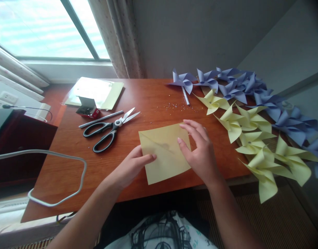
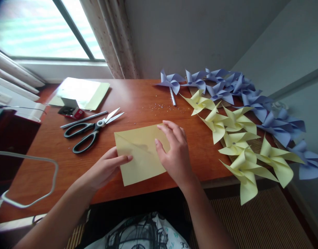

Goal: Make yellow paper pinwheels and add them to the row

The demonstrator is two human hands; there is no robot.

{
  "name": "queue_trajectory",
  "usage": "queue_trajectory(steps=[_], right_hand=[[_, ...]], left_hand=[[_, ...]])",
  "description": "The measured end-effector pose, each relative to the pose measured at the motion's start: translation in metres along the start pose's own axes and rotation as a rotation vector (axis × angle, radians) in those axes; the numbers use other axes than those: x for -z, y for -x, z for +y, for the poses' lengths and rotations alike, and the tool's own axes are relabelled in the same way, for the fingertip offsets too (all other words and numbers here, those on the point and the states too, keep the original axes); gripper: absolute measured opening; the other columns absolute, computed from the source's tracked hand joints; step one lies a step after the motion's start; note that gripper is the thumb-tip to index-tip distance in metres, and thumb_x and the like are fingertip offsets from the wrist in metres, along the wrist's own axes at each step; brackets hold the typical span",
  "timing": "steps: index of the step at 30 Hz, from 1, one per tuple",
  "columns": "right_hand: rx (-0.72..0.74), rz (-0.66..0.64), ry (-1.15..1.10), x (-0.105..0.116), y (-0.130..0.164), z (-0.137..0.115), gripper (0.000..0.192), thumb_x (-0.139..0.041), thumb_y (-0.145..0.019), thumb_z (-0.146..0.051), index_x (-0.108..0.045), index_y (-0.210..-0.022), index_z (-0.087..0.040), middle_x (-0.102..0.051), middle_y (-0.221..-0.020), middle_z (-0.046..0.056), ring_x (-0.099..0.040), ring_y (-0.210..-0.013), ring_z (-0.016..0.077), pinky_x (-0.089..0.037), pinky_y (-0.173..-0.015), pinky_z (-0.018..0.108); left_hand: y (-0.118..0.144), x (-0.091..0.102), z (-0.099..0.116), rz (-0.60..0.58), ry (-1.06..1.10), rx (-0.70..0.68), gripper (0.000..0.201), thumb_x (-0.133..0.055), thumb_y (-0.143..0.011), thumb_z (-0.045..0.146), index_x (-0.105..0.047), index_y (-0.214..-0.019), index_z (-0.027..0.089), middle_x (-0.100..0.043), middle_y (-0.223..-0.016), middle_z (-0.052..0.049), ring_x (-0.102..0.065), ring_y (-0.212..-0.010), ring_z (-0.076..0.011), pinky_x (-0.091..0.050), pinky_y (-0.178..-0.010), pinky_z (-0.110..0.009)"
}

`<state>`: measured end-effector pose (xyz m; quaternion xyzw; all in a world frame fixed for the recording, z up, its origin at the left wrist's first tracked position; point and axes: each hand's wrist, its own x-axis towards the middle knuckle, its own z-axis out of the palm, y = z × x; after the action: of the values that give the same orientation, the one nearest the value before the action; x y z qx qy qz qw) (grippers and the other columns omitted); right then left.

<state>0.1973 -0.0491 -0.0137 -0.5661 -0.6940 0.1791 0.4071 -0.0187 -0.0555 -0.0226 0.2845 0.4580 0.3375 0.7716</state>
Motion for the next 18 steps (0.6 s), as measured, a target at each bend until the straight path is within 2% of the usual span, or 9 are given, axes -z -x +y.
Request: queue_trajectory(steps=[2,4,6,8,9,13,16,18], right_hand=[[-0.055,0.004,-0.061,0.002,-0.003,0.005,0.043,-0.062,-0.09,-0.021,-0.058,-0.133,-0.027,-0.056,-0.141,0.011,-0.056,-0.128,0.0287,-0.052,-0.103,0.046],[-0.134,-0.022,-0.174,0.004,-0.006,0.011,0.044,-0.064,-0.09,-0.023,-0.058,-0.133,-0.028,-0.061,-0.136,0.009,-0.063,-0.117,0.0263,-0.057,-0.091,0.04],[-0.217,-0.054,-0.263,0.006,-0.007,0.015,0.033,-0.065,-0.09,-0.026,-0.064,-0.123,-0.027,-0.07,-0.114,0.006,-0.068,-0.095,0.0227,-0.059,-0.077,0.035],[-0.28,-0.057,-0.325,0.007,-0.008,0.018,0.02,-0.066,-0.089,-0.029,-0.069,-0.109,-0.026,-0.072,-0.091,0.003,-0.068,-0.079,0.0201,-0.057,-0.068,0.032],[-0.301,-0.039,-0.355,0.006,-0.008,0.019,0.016,-0.067,-0.089,-0.03,-0.069,-0.104,-0.025,-0.071,-0.086,0.002,-0.067,-0.075,0.0195,-0.057,-0.066,0.031],[-0.344,0.065,-0.429,0.004,-0.007,0.022,0.013,-0.07,-0.087,-0.033,-0.067,-0.095,-0.024,-0.071,-0.084,0.003,-0.069,-0.077,0.0201,-0.058,-0.067,0.031],[-0.372,0.096,-0.457,0.003,-0.005,0.026,0.015,-0.072,-0.085,-0.034,-0.067,-0.094,-0.024,-0.071,-0.083,0.002,-0.069,-0.075,0.0197,-0.058,-0.066,0.031],[-0.393,0.11,-0.5,0.004,-0.005,0.03,0.016,-0.076,-0.083,-0.033,-0.068,-0.092,-0.023,-0.072,-0.083,0.002,-0.069,-0.076,0.0193,-0.058,-0.066,0.03]], left_hand=[[0.0,0.003,0.001,-0.018,-0.032,0.028,0.042,-0.08,-0.075,0.024,-0.073,-0.115,0.015,-0.079,-0.109,-0.012,-0.074,-0.098,-0.0304,-0.056,-0.09,-0.039],[0.0,0.005,0.002,-0.028,-0.054,0.032,0.042,-0.08,-0.076,0.025,-0.073,-0.115,0.014,-0.078,-0.109,-0.012,-0.074,-0.097,-0.0301,-0.057,-0.086,-0.038],[-0.001,0.004,0.005,-0.035,-0.066,0.012,0.043,-0.08,-0.076,0.026,-0.072,-0.117,0.014,-0.078,-0.109,-0.013,-0.074,-0.096,-0.0305,-0.057,-0.084,-0.037],[-0.002,0.002,0.008,-0.045,-0.084,-0.02,0.048,-0.081,-0.075,0.026,-0.07,-0.121,0.016,-0.078,-0.111,-0.013,-0.074,-0.097,-0.0304,-0.057,-0.084,-0.037],[-0.002,0.001,0.009,-0.05,-0.1,-0.035,0.05,-0.082,-0.075,0.025,-0.069,-0.122,0.017,-0.077,-0.113,-0.013,-0.074,-0.097,-0.03,-0.057,-0.084,-0.036],[-0.001,0.0,0.013,-0.024,-0.222,-0.085,0.043,-0.083,-0.073,0.023,-0.074,-0.115,0.018,-0.079,-0.105,-0.009,-0.074,-0.092,-0.0272,-0.057,-0.081,-0.032],[-0.001,0.004,0.014,0.082,-0.355,-0.112,0.031,-0.083,-0.073,0.03,-0.078,-0.1,0.015,-0.079,-0.087,-0.007,-0.071,-0.074,-0.0227,-0.053,-0.064,-0.026],[-0.001,0.009,0.015,0.153,-0.421,-0.147,0.03,-0.083,-0.073,0.034,-0.079,-0.095,0.014,-0.076,-0.079,-0.006,-0.065,-0.064,-0.0186,-0.048,-0.056,-0.023]])
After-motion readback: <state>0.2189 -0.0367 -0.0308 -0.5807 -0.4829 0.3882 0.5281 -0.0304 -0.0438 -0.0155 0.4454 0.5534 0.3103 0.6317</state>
